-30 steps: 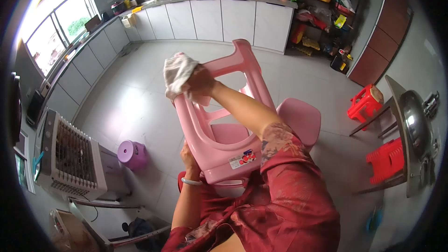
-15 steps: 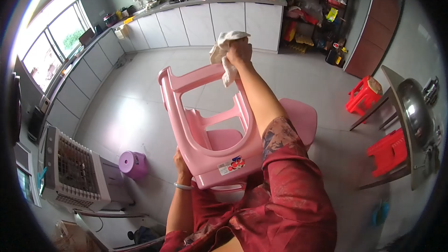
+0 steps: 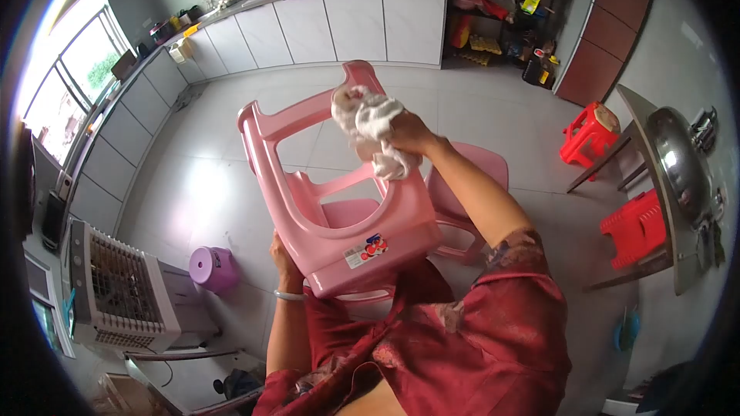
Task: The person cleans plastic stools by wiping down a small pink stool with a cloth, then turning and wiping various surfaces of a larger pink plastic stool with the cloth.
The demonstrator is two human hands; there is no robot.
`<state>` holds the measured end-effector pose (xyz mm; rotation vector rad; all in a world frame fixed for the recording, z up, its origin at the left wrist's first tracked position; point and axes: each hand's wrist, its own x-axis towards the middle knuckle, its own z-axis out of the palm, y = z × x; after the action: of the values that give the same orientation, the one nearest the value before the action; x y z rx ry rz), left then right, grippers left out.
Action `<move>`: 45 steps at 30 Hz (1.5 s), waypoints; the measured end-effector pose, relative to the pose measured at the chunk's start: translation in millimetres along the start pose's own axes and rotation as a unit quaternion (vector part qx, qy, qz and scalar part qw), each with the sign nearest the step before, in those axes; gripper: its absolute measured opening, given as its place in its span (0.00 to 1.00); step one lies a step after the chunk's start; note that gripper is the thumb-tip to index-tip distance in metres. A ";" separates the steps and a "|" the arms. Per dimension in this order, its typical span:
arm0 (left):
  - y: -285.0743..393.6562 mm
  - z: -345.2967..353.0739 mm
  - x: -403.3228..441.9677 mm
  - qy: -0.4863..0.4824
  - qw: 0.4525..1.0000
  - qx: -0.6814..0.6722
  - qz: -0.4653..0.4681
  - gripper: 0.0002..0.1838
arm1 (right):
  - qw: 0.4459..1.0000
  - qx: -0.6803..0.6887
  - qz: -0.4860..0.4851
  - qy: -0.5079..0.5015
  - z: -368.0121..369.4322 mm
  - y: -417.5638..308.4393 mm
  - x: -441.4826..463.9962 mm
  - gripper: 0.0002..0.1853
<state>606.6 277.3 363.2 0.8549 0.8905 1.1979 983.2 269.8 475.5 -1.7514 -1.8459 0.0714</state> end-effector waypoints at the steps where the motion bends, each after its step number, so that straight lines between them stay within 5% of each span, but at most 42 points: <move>1: 0.3 1.5 -1.3 0.004 1.000 -0.007 0.001 0.22 | 0.999 0.044 -0.008 0.020 -2.6 -8.2 -22.7 0.26; 4: 1.9 4.7 -7.4 0.002 1.000 -0.001 0.014 0.21 | 0.982 0.180 0.015 0.045 -8.1 -41.7 -83.4 0.24; 6: 2.2 6.6 -9.1 0.003 1.000 -0.001 0.019 0.22 | 0.977 0.179 -0.090 0.069 -18.4 -73.7 -111.1 0.25; 9: -1.7 0.6 -9.0 0.005 1.000 0.007 0.016 0.22 | 0.976 -0.070 -0.191 0.077 -6.1 -99.4 -134.4 0.26; 11: -1.5 -3.2 -6.6 -0.014 0.999 0.047 0.020 0.23 | 0.973 -0.060 -0.210 0.073 -32.1 -133.7 -127.9 0.21; 15: -8.4 -3.9 5.5 -0.022 0.999 -0.047 0.000 0.23 | 0.936 0.127 -0.297 0.136 -7.0 -157.9 -48.6 0.14; 17: 2.0 4.9 -1.4 -0.009 1.000 0.000 0.012 0.24 | 0.922 0.022 -0.349 0.169 7.3 -183.2 -5.1 0.09; 18: 6.3 5.9 -4.6 -0.015 0.986 0.143 0.085 0.25 | 0.914 -0.073 -0.345 0.200 16.5 -196.5 13.4 0.09; 19: 3.8 2.9 -1.2 -0.009 0.991 0.113 0.065 0.25 | 0.899 0.010 -0.350 0.263 49.4 -186.5 41.4 0.10; 20: -3.0 -1.5 3.9 -0.003 0.995 0.083 0.045 0.25 | 0.922 -0.073 -0.346 0.156 38.9 -209.0 50.1 0.14; 21: -8.4 -4.7 6.7 0.003 0.998 0.054 0.024 0.25 | 0.905 -0.043 -0.390 0.162 50.1 -210.8 67.8 0.14; 23: -11.9 -8.9 8.1 0.011 0.998 0.059 0.021 0.25 | 0.975 0.005 -0.220 0.013 94.7 -198.1 99.2 0.11; 26: -18.3 -14.5 14.7 0.010 0.996 0.081 0.040 0.24 | 0.960 -0.043 -0.242 0.137 117.4 -171.4 109.1 0.12; 29: -15.2 -11.9 13.8 0.003 0.996 0.080 0.027 0.24 | 0.958 -0.068 -0.261 0.099 110.6 -127.3 116.7 0.13; 35: 2.7 12.2 0.5 0.003 1.000 0.004 0.025 0.23 | 0.984 -0.140 0.107 0.010 9.0 -27.4 73.9 0.15; 45: 0.9 4.7 0.2 0.028 1.000 -0.012 0.000 0.23 | 0.981 0.066 0.036 0.180 4.0 -27.9 -143.2 0.20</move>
<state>610.5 277.2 365.9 0.8062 0.9185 1.2356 951.1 134.6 430.8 -1.6175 -1.4845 -0.0887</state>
